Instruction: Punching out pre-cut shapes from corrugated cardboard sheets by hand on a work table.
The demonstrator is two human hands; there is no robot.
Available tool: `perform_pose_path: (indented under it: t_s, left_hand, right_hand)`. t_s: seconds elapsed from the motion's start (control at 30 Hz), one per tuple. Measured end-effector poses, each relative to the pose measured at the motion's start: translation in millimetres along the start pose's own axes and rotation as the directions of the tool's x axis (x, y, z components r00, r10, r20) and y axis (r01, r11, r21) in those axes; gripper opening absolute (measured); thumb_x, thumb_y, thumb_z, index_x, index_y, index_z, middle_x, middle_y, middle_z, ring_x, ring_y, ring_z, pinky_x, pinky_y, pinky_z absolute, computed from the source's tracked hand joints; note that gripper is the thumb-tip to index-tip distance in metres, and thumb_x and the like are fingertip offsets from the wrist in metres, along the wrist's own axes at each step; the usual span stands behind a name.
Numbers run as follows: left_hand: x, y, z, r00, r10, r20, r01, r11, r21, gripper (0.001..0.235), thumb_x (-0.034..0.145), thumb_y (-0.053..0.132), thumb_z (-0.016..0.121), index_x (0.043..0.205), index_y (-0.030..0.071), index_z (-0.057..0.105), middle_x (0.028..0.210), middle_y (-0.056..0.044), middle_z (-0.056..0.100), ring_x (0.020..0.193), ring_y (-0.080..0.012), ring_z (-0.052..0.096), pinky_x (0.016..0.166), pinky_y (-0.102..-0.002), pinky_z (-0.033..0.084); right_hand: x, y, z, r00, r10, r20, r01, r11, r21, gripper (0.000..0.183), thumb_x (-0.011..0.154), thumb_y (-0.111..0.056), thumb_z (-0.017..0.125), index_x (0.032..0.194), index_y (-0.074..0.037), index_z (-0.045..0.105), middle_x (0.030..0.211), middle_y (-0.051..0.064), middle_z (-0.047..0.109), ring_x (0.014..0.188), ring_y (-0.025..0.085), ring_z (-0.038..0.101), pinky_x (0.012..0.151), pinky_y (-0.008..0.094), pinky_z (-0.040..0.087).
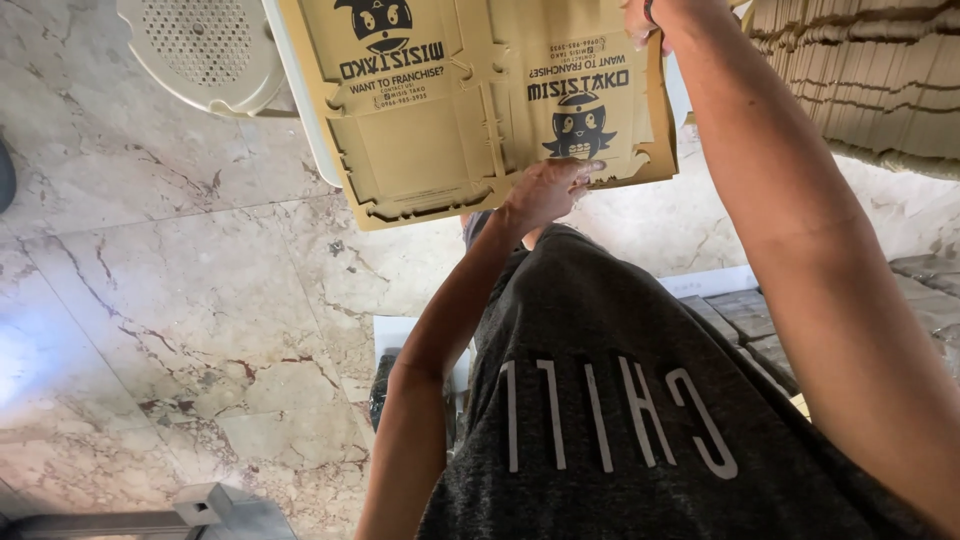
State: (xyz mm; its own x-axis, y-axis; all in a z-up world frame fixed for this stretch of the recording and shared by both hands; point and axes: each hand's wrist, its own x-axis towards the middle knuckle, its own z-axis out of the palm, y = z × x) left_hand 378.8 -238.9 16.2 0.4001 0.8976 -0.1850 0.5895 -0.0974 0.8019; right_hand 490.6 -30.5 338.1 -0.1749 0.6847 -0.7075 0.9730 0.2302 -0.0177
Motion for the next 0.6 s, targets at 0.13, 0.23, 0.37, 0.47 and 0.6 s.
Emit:
perform_pose_path:
  t_s: [0.13,0.23,0.37,0.47,0.6]
  left_hand:
    - [3,-4,1,1.000,0.025,0.000,-0.025,0.999,-0.037,0.039,0.091,0.020,0.075,0.129,0.024,0.067,0.095,-0.001,0.076,0.090,-0.0199,0.077,0.083,-0.034,0.060]
    - [2,-1,-4,0.999,0.043,-0.014,-0.044,0.999,-0.030,0.032,0.091,0.020,0.075,0.123,0.020,0.070,0.090,-0.004,0.075,0.086,-0.0227,0.076,0.079,-0.037,0.060]
    - [-2,4,-9,0.998,0.007,-0.058,-0.014,0.993,-0.120,0.026,0.089,0.020,0.074,0.115,0.018,0.074,0.085,-0.006,0.075,0.081,-0.0278,0.076,0.075,-0.041,0.060]
    - [1,3,-7,0.999,-0.008,-0.045,0.002,0.991,-0.135,0.033,0.088,0.015,0.076,0.121,0.019,0.073,0.086,-0.006,0.077,0.083,-0.0274,0.077,0.080,-0.040,0.060]
    - [2,-1,-10,0.997,-0.068,-0.039,0.058,0.976,-0.210,0.033,0.087,0.020,0.076,0.120,0.021,0.073,0.088,-0.006,0.077,0.087,-0.0286,0.077,0.084,-0.044,0.060]
  right_hand:
    - [-11,9,3,1.000,0.004,-0.004,-0.004,1.000,0.011,0.042,0.092,-0.012,0.062,0.134,-0.017,0.060,0.115,0.020,0.066,0.095,0.046,0.067,0.068,0.055,0.057]
    - [-19,15,6,1.000,0.006,-0.004,-0.006,1.000,0.018,0.042,0.091,-0.011,0.062,0.133,-0.016,0.060,0.114,0.020,0.066,0.095,0.046,0.067,0.068,0.055,0.056]
    - [-27,22,11,1.000,0.009,-0.003,-0.009,1.000,0.025,0.041,0.091,-0.010,0.063,0.131,-0.015,0.060,0.113,0.020,0.066,0.094,0.046,0.067,0.067,0.055,0.056]
    - [-34,23,15,1.000,0.005,-0.005,-0.005,1.000,0.026,0.040,0.090,-0.009,0.063,0.130,-0.015,0.061,0.112,0.020,0.067,0.093,0.046,0.067,0.066,0.055,0.056]
    - [-37,27,21,1.000,0.005,-0.009,-0.005,1.000,0.031,0.040,0.090,-0.009,0.063,0.129,-0.014,0.061,0.111,0.020,0.067,0.092,0.045,0.067,0.066,0.055,0.056]
